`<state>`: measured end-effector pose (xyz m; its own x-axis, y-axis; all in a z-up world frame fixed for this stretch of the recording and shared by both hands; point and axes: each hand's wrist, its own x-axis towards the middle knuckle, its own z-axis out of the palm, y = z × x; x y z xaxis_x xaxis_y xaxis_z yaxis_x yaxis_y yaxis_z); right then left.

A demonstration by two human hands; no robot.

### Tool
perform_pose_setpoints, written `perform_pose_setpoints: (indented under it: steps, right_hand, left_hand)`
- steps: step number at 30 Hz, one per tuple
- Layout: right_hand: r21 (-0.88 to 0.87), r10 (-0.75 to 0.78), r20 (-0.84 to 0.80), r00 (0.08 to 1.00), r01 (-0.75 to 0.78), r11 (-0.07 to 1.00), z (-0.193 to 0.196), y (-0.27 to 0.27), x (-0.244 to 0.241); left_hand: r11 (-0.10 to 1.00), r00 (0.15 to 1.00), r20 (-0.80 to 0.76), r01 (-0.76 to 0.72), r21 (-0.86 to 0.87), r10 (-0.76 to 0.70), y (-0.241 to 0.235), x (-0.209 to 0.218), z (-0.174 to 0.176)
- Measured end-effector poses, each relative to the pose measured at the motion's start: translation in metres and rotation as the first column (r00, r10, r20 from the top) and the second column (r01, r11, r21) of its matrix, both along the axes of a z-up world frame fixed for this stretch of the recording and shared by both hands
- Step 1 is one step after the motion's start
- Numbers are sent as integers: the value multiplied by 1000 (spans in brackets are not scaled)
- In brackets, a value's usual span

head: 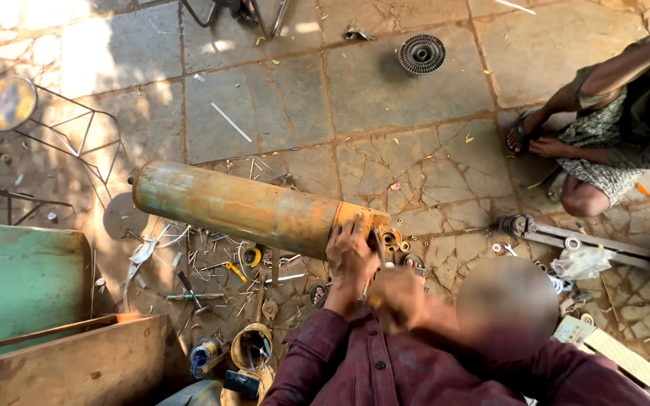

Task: The person disassembles and repairs an industrial water pump by removing nuts and internal components using a screwdriver and a metal rod as a chisel.

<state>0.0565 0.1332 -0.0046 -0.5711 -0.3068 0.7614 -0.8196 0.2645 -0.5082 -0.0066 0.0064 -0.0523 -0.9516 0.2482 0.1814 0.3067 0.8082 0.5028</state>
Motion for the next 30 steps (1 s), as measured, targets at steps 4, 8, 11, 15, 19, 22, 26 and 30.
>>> perform_pose_setpoints:
  steps: [4, 8, 11, 15, 19, 22, 26, 30]
  right_hand:
    - [-20, 47, -58, 997, -48, 999, -13, -12, 8]
    - [-86, -68, 28, 997, 70, 994, 0, -10, 1]
    - [27, -263, 128, 956, 262, 965, 36, -2, -30]
    - [126, -307, 942, 134, 707, 696, 46, 56, -170]
    - [-114, -45, 983, 176, 791, 601, -2, 106, -229]
    - [-467, 90, 879, 468, 808, 360, -21, 104, -168]
    - [-724, 205, 685, 699, 686, 80, 5, 66, -81]
    - [-795, 198, 597, 778, 606, 14, 27, 16, -30]
  left_hand:
    - [999, 1000, 11, 8, -47, -8, 1, 0, -16]
    - [1000, 989, 146, -21, -10, 22, -4, 9, -12]
    - [996, 996, -84, 0, -85, -7, -7, 13, -6]
    - [999, 996, 85, -15, -50, 19, 10, 1, -7]
    - [997, 999, -37, -21, -69, 19, 29, -30, -4]
    - [1000, 994, -114, 6, 8, -5, 16, -24, 2]
    - [965, 996, 63, 38, 260, -57, -16, -30, 2]
    - [609, 940, 342, -273, 744, 4, -43, -76, -9]
